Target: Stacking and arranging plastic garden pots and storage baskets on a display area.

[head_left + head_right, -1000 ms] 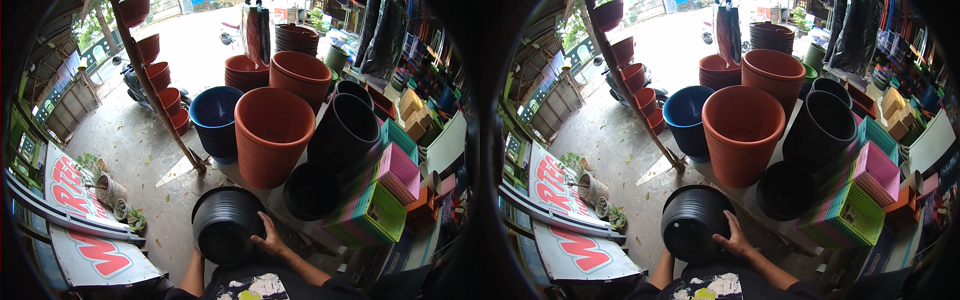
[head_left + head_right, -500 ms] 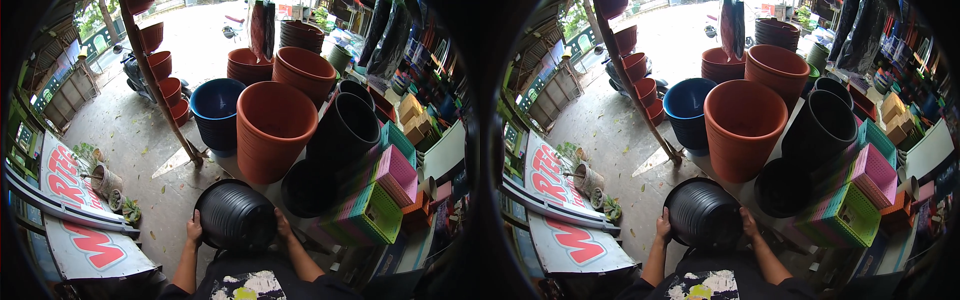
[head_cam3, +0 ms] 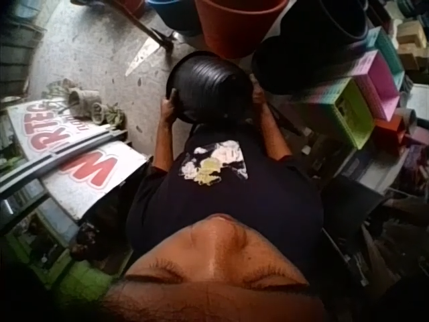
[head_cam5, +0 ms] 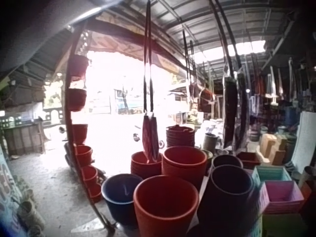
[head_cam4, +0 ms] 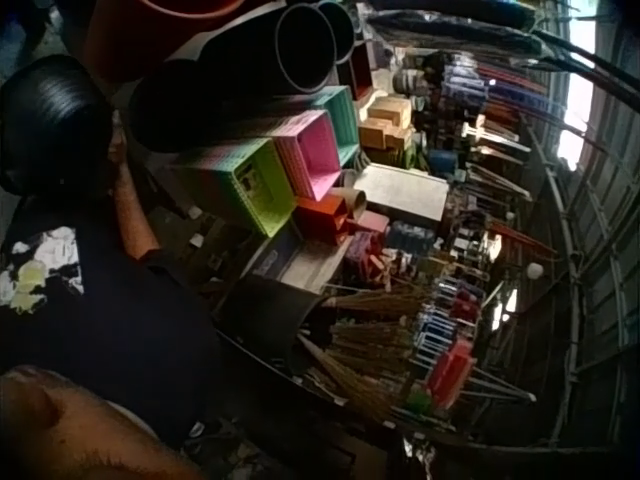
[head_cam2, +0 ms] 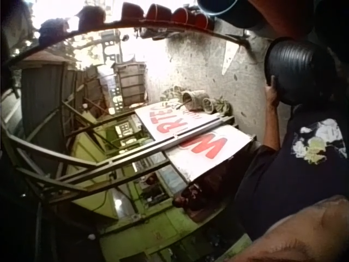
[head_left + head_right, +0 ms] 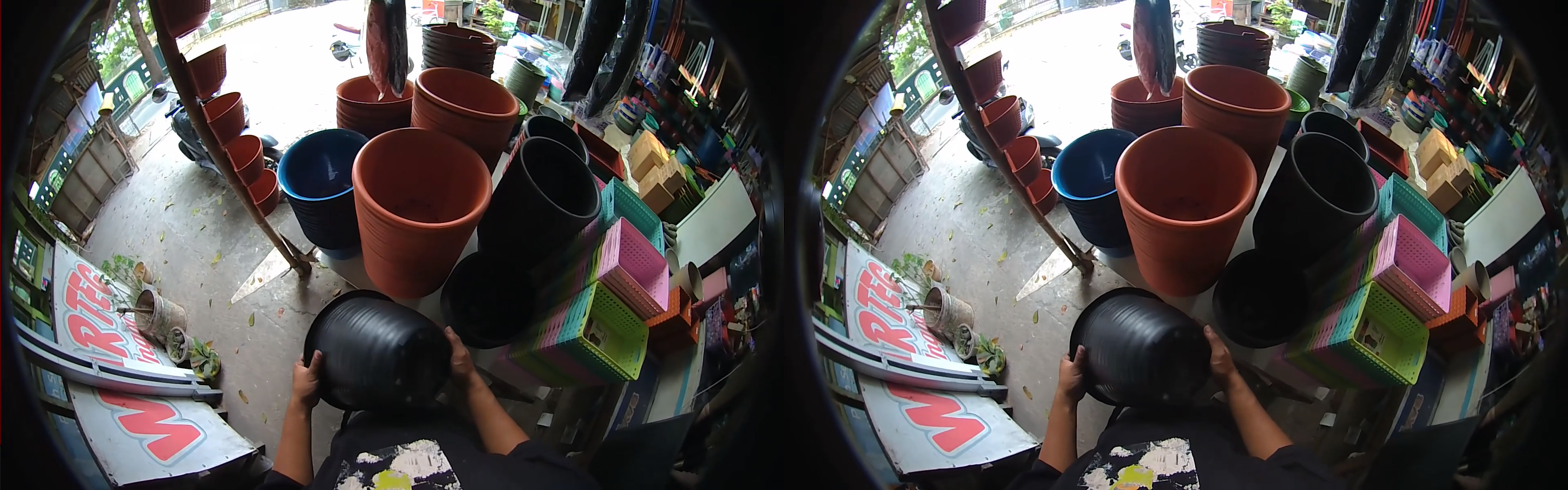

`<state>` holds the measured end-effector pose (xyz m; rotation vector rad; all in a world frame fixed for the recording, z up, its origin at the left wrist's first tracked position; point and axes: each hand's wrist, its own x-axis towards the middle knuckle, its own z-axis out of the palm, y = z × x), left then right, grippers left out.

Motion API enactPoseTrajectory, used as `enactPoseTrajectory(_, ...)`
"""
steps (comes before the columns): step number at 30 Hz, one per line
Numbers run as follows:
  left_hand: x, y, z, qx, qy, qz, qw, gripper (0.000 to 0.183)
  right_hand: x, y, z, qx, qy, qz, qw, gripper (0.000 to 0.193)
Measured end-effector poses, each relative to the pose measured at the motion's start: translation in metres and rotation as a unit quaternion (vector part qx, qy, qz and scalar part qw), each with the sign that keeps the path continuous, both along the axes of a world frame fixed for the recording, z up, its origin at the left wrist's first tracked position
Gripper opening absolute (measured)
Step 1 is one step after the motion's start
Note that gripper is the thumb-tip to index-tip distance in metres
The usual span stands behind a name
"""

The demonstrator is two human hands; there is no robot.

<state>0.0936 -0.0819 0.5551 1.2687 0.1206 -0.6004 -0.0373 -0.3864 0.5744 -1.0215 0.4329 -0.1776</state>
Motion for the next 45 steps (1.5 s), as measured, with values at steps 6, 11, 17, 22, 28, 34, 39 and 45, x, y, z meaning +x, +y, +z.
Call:
enactPoseTrajectory(6, -0.012, -0.033, 0.080, 0.046, -0.190, -0.169, 0.966, 0.033, -0.013, -0.027, -0.009, 0.012, 0.039, 0.032, 0.999, 0.056)
enactPoseTrajectory(11, -0.026, -0.064, 0.122, 0.171, -0.410, -0.340, 0.829, 0.025, -0.029, -0.047, -0.024, -0.101, 0.022, -0.035, 0.994, 0.057)
enactPoseTrajectory(17, -0.043, -0.105, 0.114, 0.162, -0.657, -0.471, 0.566, 0.011, -0.041, -0.053, 0.090, -0.102, 0.039, -0.112, 0.988, 0.044)
enactPoseTrajectory(22, -0.038, -0.124, 0.102, 0.093, -0.708, -0.473, 0.516, 0.019, -0.093, -0.066, 0.066, -0.096, 0.072, -0.217, 0.969, 0.054)
enactPoseTrajectory(28, -0.023, -0.160, 0.098, 0.038, -0.674, -0.379, 0.633, 0.047, -0.111, -0.071, 0.072, -0.125, 0.047, -0.388, 0.912, 0.062)
enactPoseTrajectory(34, -0.010, -0.219, 0.020, -0.016, -0.154, -0.263, 0.952, 0.084, -0.102, -0.099, 0.062, -0.146, -0.027, -0.458, 0.877, 0.065)
enactPoseTrajectory(39, 0.000, -0.279, -0.002, 0.074, -0.221, -0.310, 0.922, 0.076, -0.100, -0.148, 0.000, -0.210, 0.072, -0.494, 0.840, 0.057)
enactPoseTrajectory(45, 0.019, -0.320, -0.032, 0.181, -0.312, -0.321, 0.876, 0.084, -0.076, -0.178, -0.049, -0.427, 0.231, -0.492, 0.722, 0.059)
